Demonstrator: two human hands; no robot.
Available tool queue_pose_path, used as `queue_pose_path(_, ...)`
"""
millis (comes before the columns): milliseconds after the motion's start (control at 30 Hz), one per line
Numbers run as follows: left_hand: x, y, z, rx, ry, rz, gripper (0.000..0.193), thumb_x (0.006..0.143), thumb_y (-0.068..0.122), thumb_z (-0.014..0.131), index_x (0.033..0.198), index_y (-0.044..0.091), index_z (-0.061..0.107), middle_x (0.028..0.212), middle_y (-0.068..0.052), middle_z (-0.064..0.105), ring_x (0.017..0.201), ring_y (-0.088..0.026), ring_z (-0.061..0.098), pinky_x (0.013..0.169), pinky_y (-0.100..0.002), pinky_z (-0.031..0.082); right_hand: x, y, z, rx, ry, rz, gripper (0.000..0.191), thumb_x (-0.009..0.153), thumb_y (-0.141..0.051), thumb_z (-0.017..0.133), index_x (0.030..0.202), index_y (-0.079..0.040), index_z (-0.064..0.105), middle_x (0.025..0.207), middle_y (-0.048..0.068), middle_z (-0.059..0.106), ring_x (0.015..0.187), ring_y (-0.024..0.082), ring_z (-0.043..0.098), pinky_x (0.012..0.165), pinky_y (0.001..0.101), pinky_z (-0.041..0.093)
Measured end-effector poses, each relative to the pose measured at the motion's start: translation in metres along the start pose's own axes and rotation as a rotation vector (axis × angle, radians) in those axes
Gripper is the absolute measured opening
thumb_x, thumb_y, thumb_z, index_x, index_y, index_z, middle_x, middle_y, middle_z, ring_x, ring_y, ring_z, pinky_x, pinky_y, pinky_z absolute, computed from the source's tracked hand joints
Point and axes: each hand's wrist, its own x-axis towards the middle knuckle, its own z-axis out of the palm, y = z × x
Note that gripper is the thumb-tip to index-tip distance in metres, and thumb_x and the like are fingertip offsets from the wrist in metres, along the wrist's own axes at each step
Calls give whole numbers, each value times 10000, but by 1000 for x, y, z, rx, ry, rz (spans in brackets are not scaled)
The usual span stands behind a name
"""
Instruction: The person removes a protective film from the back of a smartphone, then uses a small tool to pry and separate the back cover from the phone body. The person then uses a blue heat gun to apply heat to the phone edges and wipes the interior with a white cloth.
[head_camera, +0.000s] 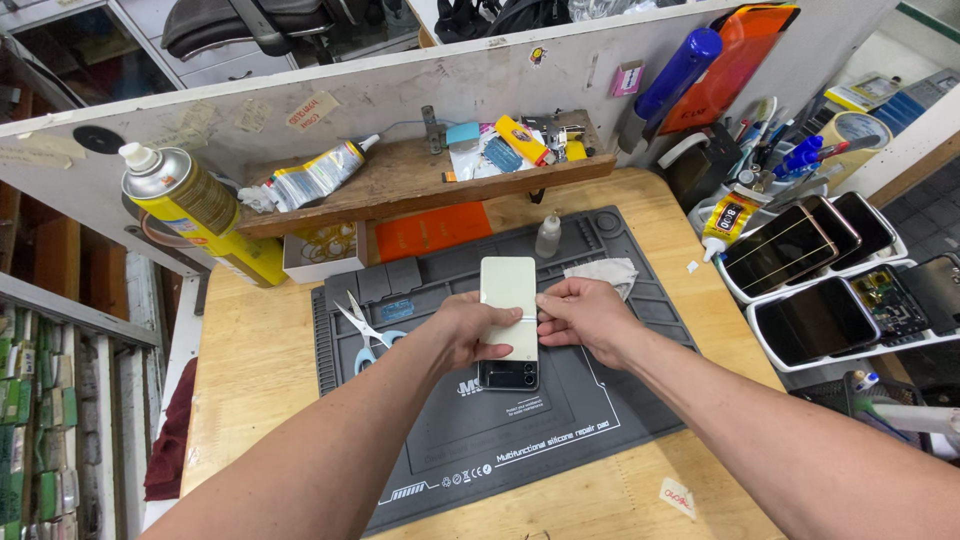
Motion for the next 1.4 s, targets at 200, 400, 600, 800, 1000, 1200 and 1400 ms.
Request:
queue_pose_path(200, -1, 1, 1, 28, 9, 12, 356, 878, 92, 744, 1214, 22, 652, 1055, -186, 769, 873, -280, 787, 555, -258, 641, 5, 8, -6, 23, -22, -50, 156, 941, -130, 677, 1000, 12, 649, 895, 84, 692, 775, 156, 700, 695, 297, 639)
queue_pose_path(400, 0, 2, 1, 48, -11, -7, 369, 864, 100, 749, 1217, 38, 662, 1060, -164, 770, 869, -274, 788, 530, -251, 641, 7, 10, -4, 19, -10, -35, 144, 945, -130, 681, 987, 4, 649, 883, 79, 685, 749, 152, 690, 671, 301, 633)
queue_pose_path(600, 3, 4, 0, 80, -22, -20, 402, 855, 92, 771, 1235, 38, 651, 1064, -156, 766, 877, -266, 784, 521, -250, 627, 11, -15, -14, -221, -111, 38, 134, 945, -132, 683, 958, 1, 667, 811, 63, 659, 675, 145, 670, 631, 317, 641)
queue_pose_path(800, -1, 5, 0, 96, -21, -20, 401, 849, 97, 769, 1229, 48, 648, 1055, -155, 768, 856, -250, 783, 510, -241, 618, 14, -25, -18, -284, -182, 115, 119, 947, -125, 675, 943, -6, 668, 767, 53, 649, 628, 132, 659, 611, 303, 633)
queue_pose_path(1000, -5, 8, 3, 130, -7, -19, 399, 848, 100, 775, 1218, 27, 646, 1043, -176, 768, 832, -248, 784, 508, -229, 623, 17, -24, -23, -305, -229, 109, 118, 933, -114, 692, 924, -1, 660, 763, 51, 647, 620, 135, 665, 602, 299, 635)
queue_pose_path(1200, -2, 7, 3, 119, -20, -16, 396, 840, 87, 785, 1210, 30, 659, 1043, -157, 769, 849, -247, 779, 519, -245, 624, 22, -26, -27, -342, -257, 118, 115, 923, -111, 705, 927, -3, 665, 757, 55, 648, 618, 142, 673, 600, 304, 632)
queue_pose_path(1400, 3, 3, 1, 82, -19, -14, 386, 842, 91, 777, 1206, 39, 659, 1047, -154, 774, 864, -256, 782, 528, -248, 621, 23, -20, -29, -296, -267, 95, 100, 923, -94, 695, 932, 0, 661, 758, 47, 646, 622, 140, 667, 616, 314, 636)
